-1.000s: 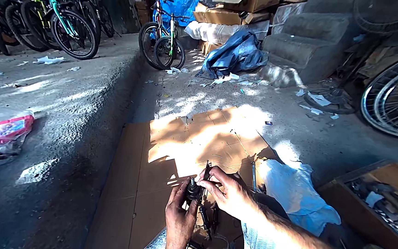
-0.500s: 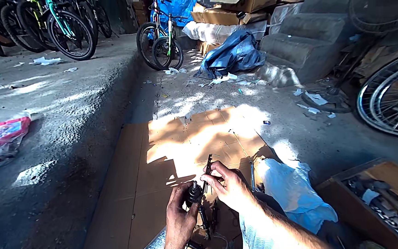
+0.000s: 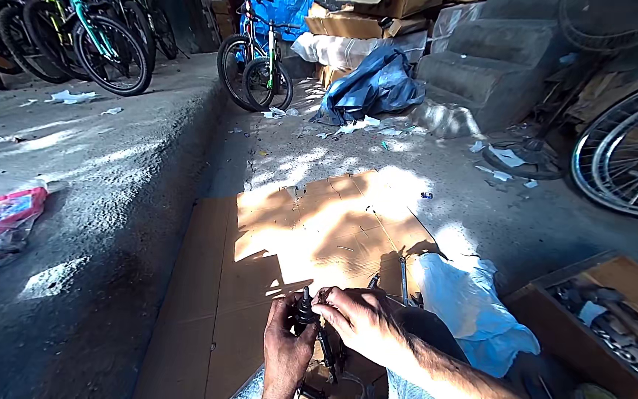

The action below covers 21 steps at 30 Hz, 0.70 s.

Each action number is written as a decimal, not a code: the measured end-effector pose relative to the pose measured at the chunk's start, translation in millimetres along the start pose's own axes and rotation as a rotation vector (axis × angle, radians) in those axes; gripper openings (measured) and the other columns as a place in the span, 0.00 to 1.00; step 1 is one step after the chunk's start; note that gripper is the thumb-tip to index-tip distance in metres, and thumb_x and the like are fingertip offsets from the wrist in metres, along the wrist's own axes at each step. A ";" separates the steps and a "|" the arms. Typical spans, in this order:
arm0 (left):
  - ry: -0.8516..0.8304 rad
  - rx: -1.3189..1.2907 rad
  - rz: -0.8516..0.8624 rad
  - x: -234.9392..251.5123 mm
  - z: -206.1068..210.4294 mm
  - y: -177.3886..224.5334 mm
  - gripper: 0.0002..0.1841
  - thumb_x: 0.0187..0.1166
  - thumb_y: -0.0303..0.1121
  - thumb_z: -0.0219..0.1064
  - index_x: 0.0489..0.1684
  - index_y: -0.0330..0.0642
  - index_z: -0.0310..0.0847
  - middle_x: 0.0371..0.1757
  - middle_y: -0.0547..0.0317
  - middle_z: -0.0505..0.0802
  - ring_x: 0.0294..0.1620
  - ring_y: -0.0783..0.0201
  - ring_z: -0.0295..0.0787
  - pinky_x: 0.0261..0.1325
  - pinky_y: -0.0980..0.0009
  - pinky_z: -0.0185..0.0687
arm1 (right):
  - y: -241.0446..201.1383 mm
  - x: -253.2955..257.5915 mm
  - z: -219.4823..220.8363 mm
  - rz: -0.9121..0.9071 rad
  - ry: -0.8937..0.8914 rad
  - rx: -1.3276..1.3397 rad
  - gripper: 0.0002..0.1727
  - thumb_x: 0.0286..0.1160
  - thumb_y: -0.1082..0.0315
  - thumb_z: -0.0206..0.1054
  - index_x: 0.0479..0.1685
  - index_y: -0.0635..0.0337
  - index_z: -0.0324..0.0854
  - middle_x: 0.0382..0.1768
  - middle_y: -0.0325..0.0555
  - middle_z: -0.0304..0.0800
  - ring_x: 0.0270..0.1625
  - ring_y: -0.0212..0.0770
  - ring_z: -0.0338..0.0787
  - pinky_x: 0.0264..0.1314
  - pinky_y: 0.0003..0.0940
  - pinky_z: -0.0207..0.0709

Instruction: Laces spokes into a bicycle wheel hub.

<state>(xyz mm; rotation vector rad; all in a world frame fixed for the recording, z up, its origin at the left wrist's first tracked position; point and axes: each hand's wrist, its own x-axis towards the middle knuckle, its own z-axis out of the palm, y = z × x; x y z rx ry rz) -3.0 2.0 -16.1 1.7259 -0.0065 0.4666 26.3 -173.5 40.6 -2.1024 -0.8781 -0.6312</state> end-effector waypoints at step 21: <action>-0.047 -0.105 -0.082 5.8 -10.2 4.1 0.28 0.58 0.23 0.78 0.64 0.32 0.84 0.61 0.45 0.88 0.53 0.56 0.93 0.53 0.64 0.96 | 20.6 19.1 -15.0 0.266 -0.090 0.477 0.08 0.84 0.62 0.68 0.48 0.54 0.88 0.39 0.33 0.96 0.38 0.27 0.94 0.44 0.26 0.91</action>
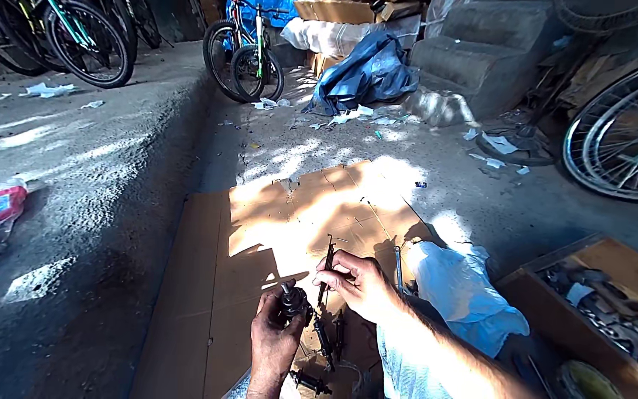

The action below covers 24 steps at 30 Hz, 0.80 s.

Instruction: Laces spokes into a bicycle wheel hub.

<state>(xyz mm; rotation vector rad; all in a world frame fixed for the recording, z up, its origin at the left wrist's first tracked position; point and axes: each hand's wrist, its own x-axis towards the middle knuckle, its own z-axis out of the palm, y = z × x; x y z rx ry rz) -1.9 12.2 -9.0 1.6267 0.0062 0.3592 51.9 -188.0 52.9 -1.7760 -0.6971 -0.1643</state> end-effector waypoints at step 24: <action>0.036 -0.239 -0.023 -1.1 0.3 10.1 0.28 0.60 0.19 0.77 0.65 0.25 0.80 0.53 0.40 0.93 0.51 0.51 0.94 0.55 0.61 0.94 | 7.8 -6.6 13.1 -0.065 0.005 0.061 0.08 0.85 0.63 0.67 0.48 0.57 0.88 0.43 0.35 0.97 0.42 0.29 0.95 0.47 0.28 0.92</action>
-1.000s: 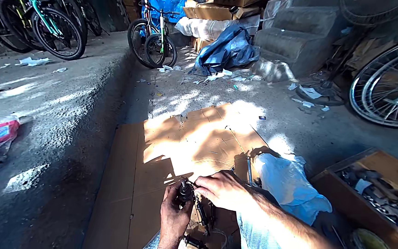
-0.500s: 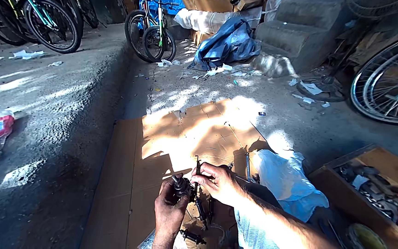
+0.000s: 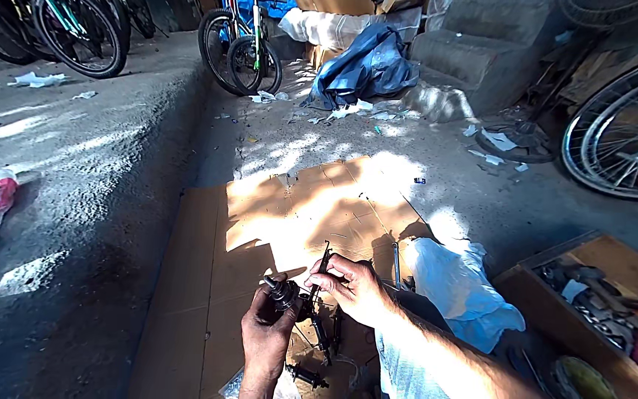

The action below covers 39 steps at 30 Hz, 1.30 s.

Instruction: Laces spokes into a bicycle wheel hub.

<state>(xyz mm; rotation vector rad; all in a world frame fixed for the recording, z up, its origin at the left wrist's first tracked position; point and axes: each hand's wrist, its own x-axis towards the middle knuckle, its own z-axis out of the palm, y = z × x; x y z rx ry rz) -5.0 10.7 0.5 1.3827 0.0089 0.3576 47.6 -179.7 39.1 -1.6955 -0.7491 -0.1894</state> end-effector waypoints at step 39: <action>0.102 0.389 0.061 -0.9 1.2 -13.3 0.26 0.57 0.29 0.80 0.60 0.33 0.86 0.56 0.50 0.87 0.50 0.62 0.92 0.50 0.69 0.96 | -12.5 0.0 -0.3 0.399 -0.626 -0.586 0.19 0.94 0.56 0.47 0.58 0.59 0.79 0.40 0.56 0.89 0.49 0.57 0.92 0.53 0.57 0.82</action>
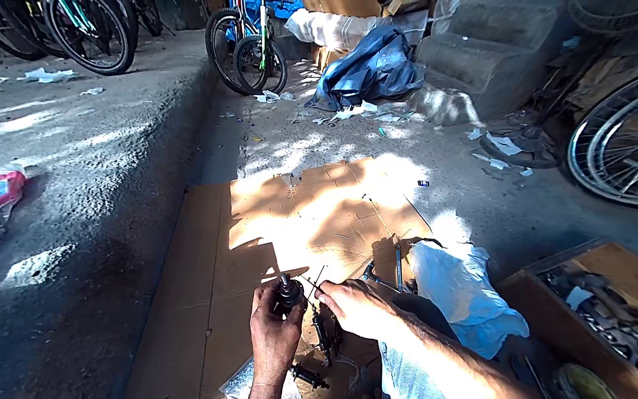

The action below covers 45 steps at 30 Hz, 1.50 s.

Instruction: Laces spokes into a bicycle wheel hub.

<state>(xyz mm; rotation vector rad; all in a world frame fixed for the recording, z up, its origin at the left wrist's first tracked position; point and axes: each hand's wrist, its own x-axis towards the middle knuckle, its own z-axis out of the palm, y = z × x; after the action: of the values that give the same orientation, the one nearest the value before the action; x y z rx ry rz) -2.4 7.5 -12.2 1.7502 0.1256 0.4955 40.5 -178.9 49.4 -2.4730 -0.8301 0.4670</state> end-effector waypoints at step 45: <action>-0.047 0.119 0.145 -0.8 3.6 -4.0 0.22 0.58 0.35 0.84 0.52 0.39 0.87 0.48 0.58 0.89 0.39 0.68 0.92 0.43 0.71 0.96 | -8.8 -0.6 3.1 0.083 0.170 0.164 0.19 0.93 0.55 0.48 0.60 0.57 0.79 0.42 0.45 0.93 0.48 0.40 0.94 0.57 0.40 0.85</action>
<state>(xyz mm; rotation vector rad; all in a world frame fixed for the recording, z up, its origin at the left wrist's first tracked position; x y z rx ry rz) -1.0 4.9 -16.8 1.8950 -0.0052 0.5614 34.6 -172.1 51.8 -2.3627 -0.5995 0.3339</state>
